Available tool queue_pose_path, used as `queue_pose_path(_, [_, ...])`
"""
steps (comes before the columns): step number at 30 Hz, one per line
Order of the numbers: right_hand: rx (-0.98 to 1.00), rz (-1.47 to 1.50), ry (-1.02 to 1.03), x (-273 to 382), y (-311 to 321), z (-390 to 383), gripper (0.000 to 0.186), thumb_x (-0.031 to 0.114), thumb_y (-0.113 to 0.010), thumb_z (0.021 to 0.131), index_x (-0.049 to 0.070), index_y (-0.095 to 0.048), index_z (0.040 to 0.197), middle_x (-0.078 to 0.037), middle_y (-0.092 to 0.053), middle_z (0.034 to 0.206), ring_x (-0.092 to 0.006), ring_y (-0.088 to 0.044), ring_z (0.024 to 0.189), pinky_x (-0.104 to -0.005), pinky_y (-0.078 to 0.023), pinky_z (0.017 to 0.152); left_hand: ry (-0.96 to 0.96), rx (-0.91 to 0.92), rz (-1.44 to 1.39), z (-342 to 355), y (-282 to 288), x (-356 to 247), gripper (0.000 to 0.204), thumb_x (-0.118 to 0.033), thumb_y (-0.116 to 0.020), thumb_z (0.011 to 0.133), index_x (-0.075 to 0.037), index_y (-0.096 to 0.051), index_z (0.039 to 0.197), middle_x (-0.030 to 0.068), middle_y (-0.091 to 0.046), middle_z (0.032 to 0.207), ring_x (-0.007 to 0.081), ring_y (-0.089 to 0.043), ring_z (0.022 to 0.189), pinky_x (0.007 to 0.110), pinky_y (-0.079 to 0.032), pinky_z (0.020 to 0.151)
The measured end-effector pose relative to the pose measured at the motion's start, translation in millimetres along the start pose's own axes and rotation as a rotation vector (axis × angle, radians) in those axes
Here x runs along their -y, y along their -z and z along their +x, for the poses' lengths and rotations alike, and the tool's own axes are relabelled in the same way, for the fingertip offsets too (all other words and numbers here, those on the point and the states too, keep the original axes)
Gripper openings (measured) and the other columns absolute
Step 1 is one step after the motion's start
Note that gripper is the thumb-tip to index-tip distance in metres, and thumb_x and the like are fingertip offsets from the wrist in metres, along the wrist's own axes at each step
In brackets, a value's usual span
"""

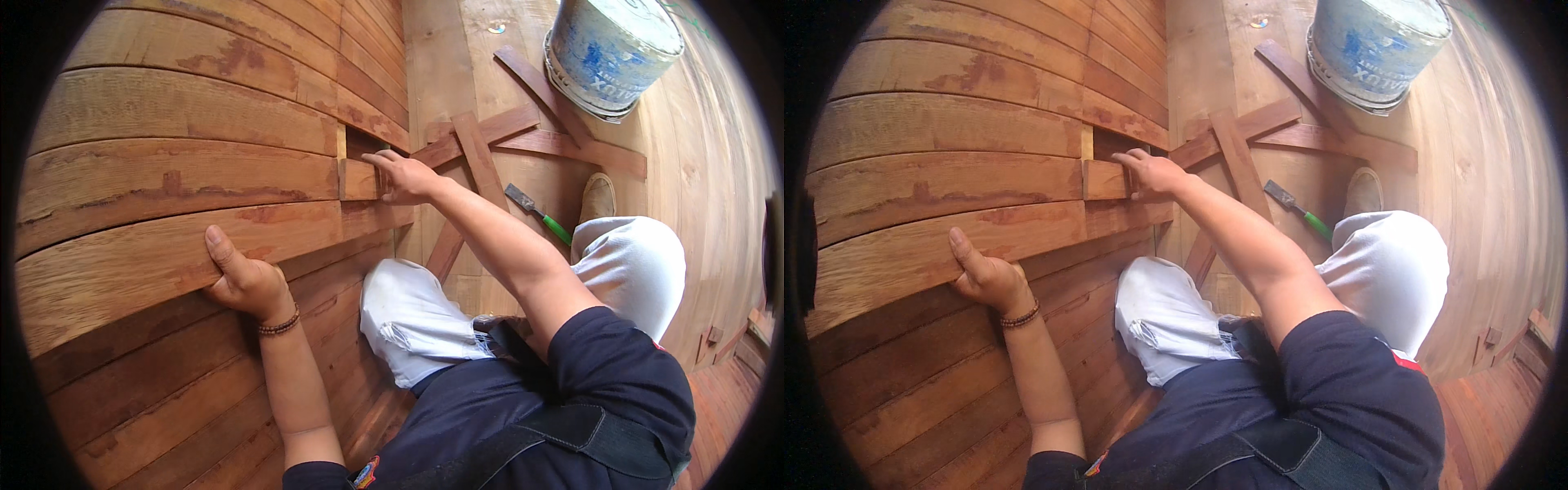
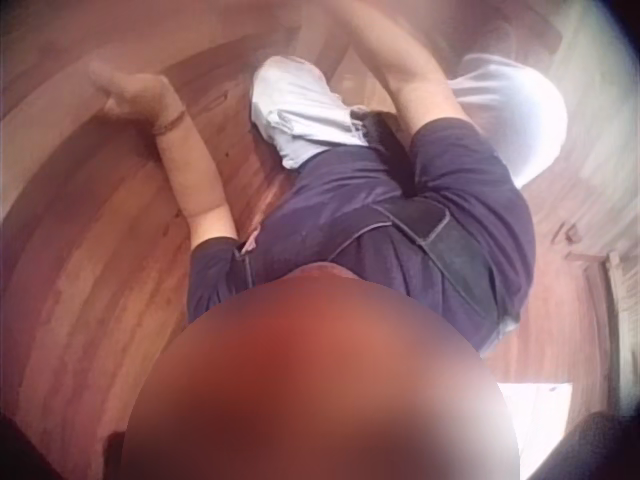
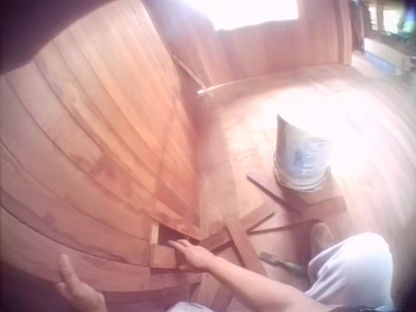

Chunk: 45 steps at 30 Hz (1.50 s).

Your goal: The person cuts wooden planks using a miter saw, carries them into a wooden room, and fits them into gaps in the wall. They use a utility knife to trim edges and a hand saw to adjust plank lengths before placing them.

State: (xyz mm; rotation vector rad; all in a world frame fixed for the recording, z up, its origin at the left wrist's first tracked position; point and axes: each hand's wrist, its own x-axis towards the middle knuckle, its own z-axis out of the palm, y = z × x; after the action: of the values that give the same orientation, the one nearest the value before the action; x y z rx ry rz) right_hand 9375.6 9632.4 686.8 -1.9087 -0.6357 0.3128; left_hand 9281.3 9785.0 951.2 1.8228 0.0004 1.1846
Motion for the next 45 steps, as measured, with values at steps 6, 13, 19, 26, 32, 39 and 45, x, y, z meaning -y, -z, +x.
queue_pose_path(6, [0.035, -0.080, 0.060, 16.9, 14.1, 4.0, 0.072, 0.022, -0.086, 0.069, 0.002, -0.049, 0.128, -0.024, -0.065, 0.120, -0.0392, -0.065, 0.113, -0.0446, -0.053, 0.093, 0.002, 0.017, 0.010, 0.6, -0.3, -1.1, 0.048, -0.017, -0.066, 0.100, 0.015, -0.054, 0.134, 0.0191, -0.059, 0.137, 0.0230, -0.062, 0.117, 0.035, -0.053, 0.100])
queue_pose_path(13, [-0.185, 0.025, -0.144, -6.9, 44.4, -8.7, 0.060, 0.022, -0.082, 0.070, 0.004, -0.052, 0.118, -0.019, -0.072, 0.088, -0.0352, -0.072, 0.088, -0.0418, -0.056, 0.079, 0.044, 0.015, 0.035, 1.3, 1.9, 1.3, 0.050, -0.018, -0.067, 0.100, 0.015, -0.053, 0.135, 0.0198, -0.058, 0.138, 0.0240, -0.061, 0.119, 0.035, -0.051, 0.104])
queue_pose_path(19, [-0.112, 0.103, -0.099, -14.2, 41.7, -7.2, 0.063, 0.026, -0.087, 0.067, 0.002, -0.049, 0.112, -0.024, -0.069, 0.093, -0.0435, -0.068, 0.095, -0.0479, -0.055, 0.083, -0.014, 0.050, 0.001, 1.2, -0.2, 0.8, 0.049, -0.018, -0.065, 0.101, 0.016, -0.055, 0.134, 0.0210, -0.059, 0.138, 0.0249, -0.060, 0.121, 0.035, -0.049, 0.105])
queue_pose_path(26, [-0.012, -0.048, -0.023, 3.2, 18.9, -19.2, 0.073, 0.026, -0.089, 0.066, 0.002, -0.050, 0.124, -0.026, -0.068, 0.105, -0.0454, -0.065, 0.105, -0.0503, -0.053, 0.088, 0.002, 0.030, 0.015, 1.4, -1.1, 1.3, 0.048, -0.018, -0.065, 0.101, 0.017, -0.055, 0.133, 0.0216, -0.059, 0.138, 0.0250, -0.060, 0.121, 0.035, -0.049, 0.105])
queue_pose_path(32, [0.011, -0.065, -0.018, 16.5, 15.3, -14.3, 0.072, 0.023, -0.087, 0.069, 0.002, -0.050, 0.127, -0.024, -0.070, 0.098, -0.0435, -0.067, 0.098, -0.0494, -0.054, 0.083, 0.049, 0.021, 0.026, -1.0, -0.8, -1.4, 0.047, -0.017, -0.064, 0.101, 0.016, -0.054, 0.134, 0.0203, -0.059, 0.138, 0.0247, -0.061, 0.119, 0.035, -0.050, 0.103])
queue_pose_path(39, [0.039, -0.083, -0.042, 18.2, 9.5, -3.6, 0.079, 0.027, -0.089, 0.072, 0.001, -0.051, 0.136, -0.024, -0.072, 0.103, -0.0418, -0.068, 0.105, -0.0492, -0.055, 0.089, 0.042, 0.031, 0.068, -1.6, -0.3, -3.9, 0.048, -0.015, -0.063, 0.101, 0.014, -0.051, 0.138, 0.0202, -0.057, 0.140, 0.0250, -0.059, 0.122, 0.036, -0.049, 0.105])
queue_pose_path(45, [0.016, -0.103, 0.040, 15.2, 4.5, 5.5, 0.075, 0.021, -0.088, 0.072, -0.001, -0.053, 0.134, -0.022, -0.074, 0.095, -0.0389, -0.072, 0.095, -0.0458, -0.057, 0.081, -0.005, 0.030, 0.045, -0.7, -2.6, -2.3, 0.049, -0.015, -0.064, 0.101, 0.014, -0.051, 0.139, 0.0197, -0.056, 0.141, 0.0252, -0.058, 0.124, 0.037, -0.048, 0.107])
